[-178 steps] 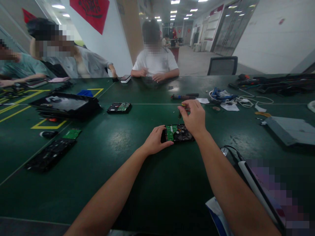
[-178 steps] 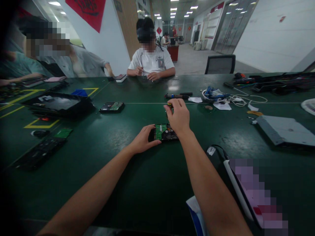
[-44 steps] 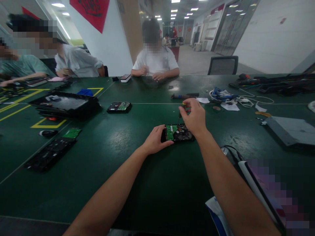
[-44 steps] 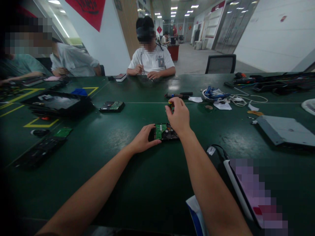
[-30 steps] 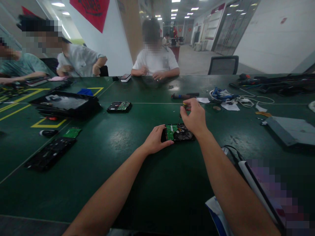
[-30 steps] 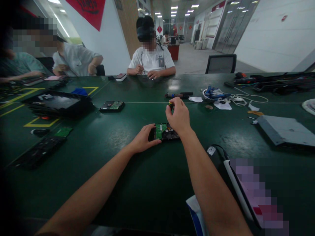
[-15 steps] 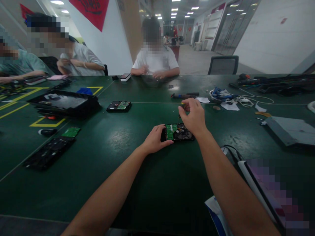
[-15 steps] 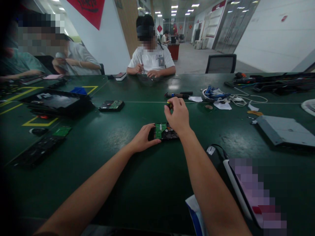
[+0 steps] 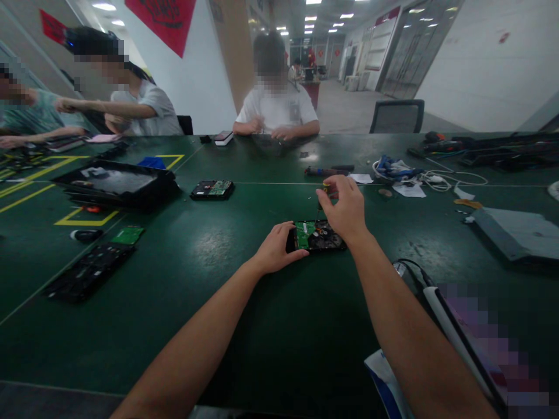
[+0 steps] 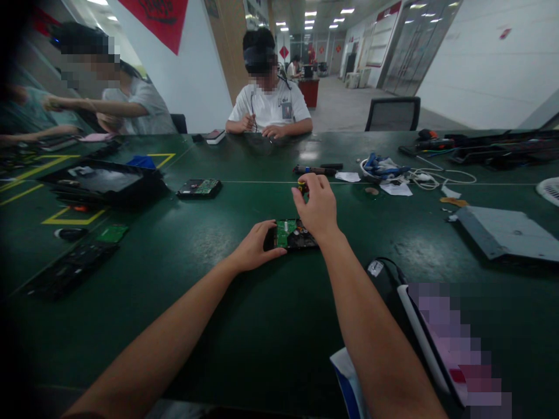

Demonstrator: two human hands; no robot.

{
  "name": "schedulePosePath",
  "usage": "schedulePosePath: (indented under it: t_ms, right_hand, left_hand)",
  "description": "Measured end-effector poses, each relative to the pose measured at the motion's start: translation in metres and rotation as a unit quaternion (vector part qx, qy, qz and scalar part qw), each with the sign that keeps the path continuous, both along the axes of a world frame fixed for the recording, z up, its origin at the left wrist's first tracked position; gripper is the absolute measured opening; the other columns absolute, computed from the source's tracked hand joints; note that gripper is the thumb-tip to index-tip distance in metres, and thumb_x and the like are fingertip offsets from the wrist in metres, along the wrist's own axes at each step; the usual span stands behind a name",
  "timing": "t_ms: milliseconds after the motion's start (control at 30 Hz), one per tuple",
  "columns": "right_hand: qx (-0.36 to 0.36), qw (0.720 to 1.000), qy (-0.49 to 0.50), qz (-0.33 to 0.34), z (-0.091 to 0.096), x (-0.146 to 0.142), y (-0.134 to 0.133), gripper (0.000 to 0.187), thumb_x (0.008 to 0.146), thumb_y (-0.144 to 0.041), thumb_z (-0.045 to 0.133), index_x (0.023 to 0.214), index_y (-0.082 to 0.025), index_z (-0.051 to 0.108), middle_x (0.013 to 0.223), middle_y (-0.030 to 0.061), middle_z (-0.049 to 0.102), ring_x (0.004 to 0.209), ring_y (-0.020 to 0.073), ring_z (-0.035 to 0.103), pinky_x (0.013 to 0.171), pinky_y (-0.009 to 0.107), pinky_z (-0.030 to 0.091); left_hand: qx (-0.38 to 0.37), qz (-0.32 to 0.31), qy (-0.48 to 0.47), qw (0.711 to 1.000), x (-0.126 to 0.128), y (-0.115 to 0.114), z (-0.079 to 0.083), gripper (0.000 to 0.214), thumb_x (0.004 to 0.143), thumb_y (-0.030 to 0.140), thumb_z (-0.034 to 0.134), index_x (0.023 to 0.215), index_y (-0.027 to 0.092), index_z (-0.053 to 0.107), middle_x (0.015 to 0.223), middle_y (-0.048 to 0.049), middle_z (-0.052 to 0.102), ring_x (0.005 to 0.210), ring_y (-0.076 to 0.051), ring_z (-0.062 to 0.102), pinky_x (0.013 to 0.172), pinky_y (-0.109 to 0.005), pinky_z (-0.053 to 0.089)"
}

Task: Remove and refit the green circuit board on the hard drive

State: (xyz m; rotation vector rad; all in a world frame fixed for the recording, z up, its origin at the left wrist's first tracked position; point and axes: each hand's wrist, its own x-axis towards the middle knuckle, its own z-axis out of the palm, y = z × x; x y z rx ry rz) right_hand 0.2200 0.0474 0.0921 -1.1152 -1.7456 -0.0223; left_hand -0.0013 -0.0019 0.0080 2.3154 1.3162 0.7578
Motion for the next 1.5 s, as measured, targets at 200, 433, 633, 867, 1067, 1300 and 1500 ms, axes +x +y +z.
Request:
schedulePosePath:
  t_ms: [200, 433, 633, 867, 1067, 1300, 1500]
  right_hand:
    - [-0.016, 1.000, 0.012, 0.018, -0.0026, 0.0011, 0.0031, 0.020, 0.093, -0.023, 0.060, 0.113, -0.024, 0.061, 0.109, 0.0105, 0.066, 0.095, 0.0266, 0.067, 0.086, 0.047, 0.058]
    - [-0.009, 1.000, 0.001, 0.009, -0.0025, 0.0014, 0.0023, 0.025, 0.091, -0.020, 0.060, 0.116, -0.024, 0.063, 0.116, 0.0111, 0.062, 0.100, 0.0266, 0.065, 0.090, 0.048, 0.057]
    - [-0.010, 1.000, -0.001, 0.008, -0.0010, 0.0025, 0.0025, 0.021, 0.090, -0.020, 0.065, 0.111, -0.023, 0.063, 0.110, 0.0100, 0.065, 0.097, 0.0262, 0.066, 0.087, 0.046, 0.058]
    - [0.000, 1.000, -0.009, -0.002, 0.0003, 0.0016, 0.0009, 0.020, 0.091, -0.020, 0.063, 0.110, -0.024, 0.063, 0.112, 0.0104, 0.064, 0.102, 0.0275, 0.066, 0.090, 0.046, 0.056]
    - [-0.004, 1.000, -0.007, -0.007, 0.0012, 0.0014, 0.0007, 0.016, 0.092, -0.025, 0.065, 0.107, -0.023, 0.062, 0.108, 0.0100, 0.065, 0.098, 0.0273, 0.066, 0.088, 0.045, 0.056]
    - [0.009, 1.000, -0.016, -0.001, 0.0024, -0.0018, -0.0020, 0.019, 0.093, -0.020, 0.060, 0.111, -0.021, 0.064, 0.111, 0.0120, 0.065, 0.103, 0.0279, 0.065, 0.091, 0.045, 0.055]
    - [-0.011, 1.000, -0.007, -0.006, 0.0010, -0.0002, 0.0000, 0.015, 0.095, -0.026, 0.062, 0.109, -0.021, 0.062, 0.109, 0.0115, 0.066, 0.097, 0.0269, 0.066, 0.087, 0.044, 0.056]
  left_hand:
    - [0.002, -0.003, 0.000, 1.000, -0.0005, 0.0006, -0.0004, 0.076, 0.085, 0.062, 0.075, 0.143, 0.020, 0.048, 0.154, -0.0172, 0.051, 0.145, -0.035, 0.047, 0.122, -0.055, 0.042]
    - [0.003, -0.002, 0.001, 1.000, -0.0006, 0.0011, -0.0015, 0.078, 0.085, 0.062, 0.075, 0.144, 0.019, 0.047, 0.153, -0.0175, 0.051, 0.145, -0.035, 0.047, 0.122, -0.053, 0.042]
    - [0.006, -0.004, -0.001, 1.000, -0.0004, 0.0010, -0.0013, 0.077, 0.085, 0.060, 0.076, 0.143, 0.018, 0.048, 0.152, -0.0178, 0.052, 0.144, -0.034, 0.048, 0.122, -0.052, 0.042]
    - [-0.002, -0.001, 0.003, 1.000, 0.0002, 0.0002, 0.0008, 0.076, 0.086, 0.060, 0.076, 0.144, 0.020, 0.047, 0.153, -0.0168, 0.052, 0.144, -0.035, 0.048, 0.122, -0.054, 0.042]
    - [0.009, -0.002, 0.003, 1.000, -0.0002, 0.0009, -0.0015, 0.077, 0.086, 0.060, 0.076, 0.143, 0.017, 0.048, 0.152, -0.0181, 0.052, 0.144, -0.034, 0.048, 0.122, -0.052, 0.042]
    - [0.006, -0.001, 0.000, 1.000, 0.0000, 0.0013, -0.0029, 0.076, 0.086, 0.061, 0.075, 0.144, 0.019, 0.047, 0.153, -0.0169, 0.051, 0.145, -0.034, 0.047, 0.122, -0.053, 0.042]
    - [-0.004, 0.002, -0.001, 1.000, -0.0002, 0.0007, -0.0020, 0.076, 0.085, 0.061, 0.076, 0.143, 0.020, 0.048, 0.155, -0.0171, 0.050, 0.145, -0.035, 0.047, 0.122, -0.055, 0.042]
